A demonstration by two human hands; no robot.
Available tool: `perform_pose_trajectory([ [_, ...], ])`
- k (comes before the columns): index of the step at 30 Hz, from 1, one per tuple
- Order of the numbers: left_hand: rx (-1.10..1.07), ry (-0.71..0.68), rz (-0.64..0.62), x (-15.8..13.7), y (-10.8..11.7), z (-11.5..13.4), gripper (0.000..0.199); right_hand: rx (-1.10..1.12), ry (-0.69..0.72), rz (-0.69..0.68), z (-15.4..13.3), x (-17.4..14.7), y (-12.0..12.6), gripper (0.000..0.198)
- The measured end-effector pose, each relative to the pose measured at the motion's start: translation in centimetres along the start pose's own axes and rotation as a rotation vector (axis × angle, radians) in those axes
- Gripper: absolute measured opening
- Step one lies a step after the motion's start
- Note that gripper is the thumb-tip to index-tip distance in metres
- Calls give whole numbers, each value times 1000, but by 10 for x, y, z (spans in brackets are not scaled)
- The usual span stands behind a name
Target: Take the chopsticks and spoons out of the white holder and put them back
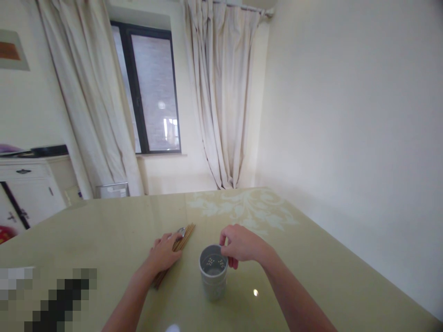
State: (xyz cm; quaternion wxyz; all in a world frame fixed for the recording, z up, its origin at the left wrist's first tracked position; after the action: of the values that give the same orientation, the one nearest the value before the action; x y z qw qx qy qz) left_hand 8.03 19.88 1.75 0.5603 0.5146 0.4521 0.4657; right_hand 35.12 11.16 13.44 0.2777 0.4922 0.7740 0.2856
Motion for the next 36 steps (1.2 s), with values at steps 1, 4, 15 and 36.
perform_pose_trajectory([
  [1, 3, 9, -6, -1, 1, -1, 66, -5, 2, 2, 0, 0, 0, 20],
  [4, 23, 45, -22, -5, 6, -1, 76, -19, -1, 3, 0, 1, 0, 19],
  [15, 19, -38, 19, -2, 7, -12, 83, -129, -9, 63, 2, 3, 1, 25],
  [36, 148, -9, 52, -14, 26, 26, 17, -166, -18, 188, 0, -5, 15, 29],
])
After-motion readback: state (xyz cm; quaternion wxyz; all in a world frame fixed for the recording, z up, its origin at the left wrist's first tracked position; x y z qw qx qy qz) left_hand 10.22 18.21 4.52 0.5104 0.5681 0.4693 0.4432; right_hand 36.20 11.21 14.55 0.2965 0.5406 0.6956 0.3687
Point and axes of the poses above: each hand's wrist, its own x-axis towards the middle knuckle, its own y-axis out of the back of the hand, z = x × y, the point moved 2 cm from there along x, towards the middle knuckle, and after that the axes turned 10 degrees about x, right-handed, at the moved point
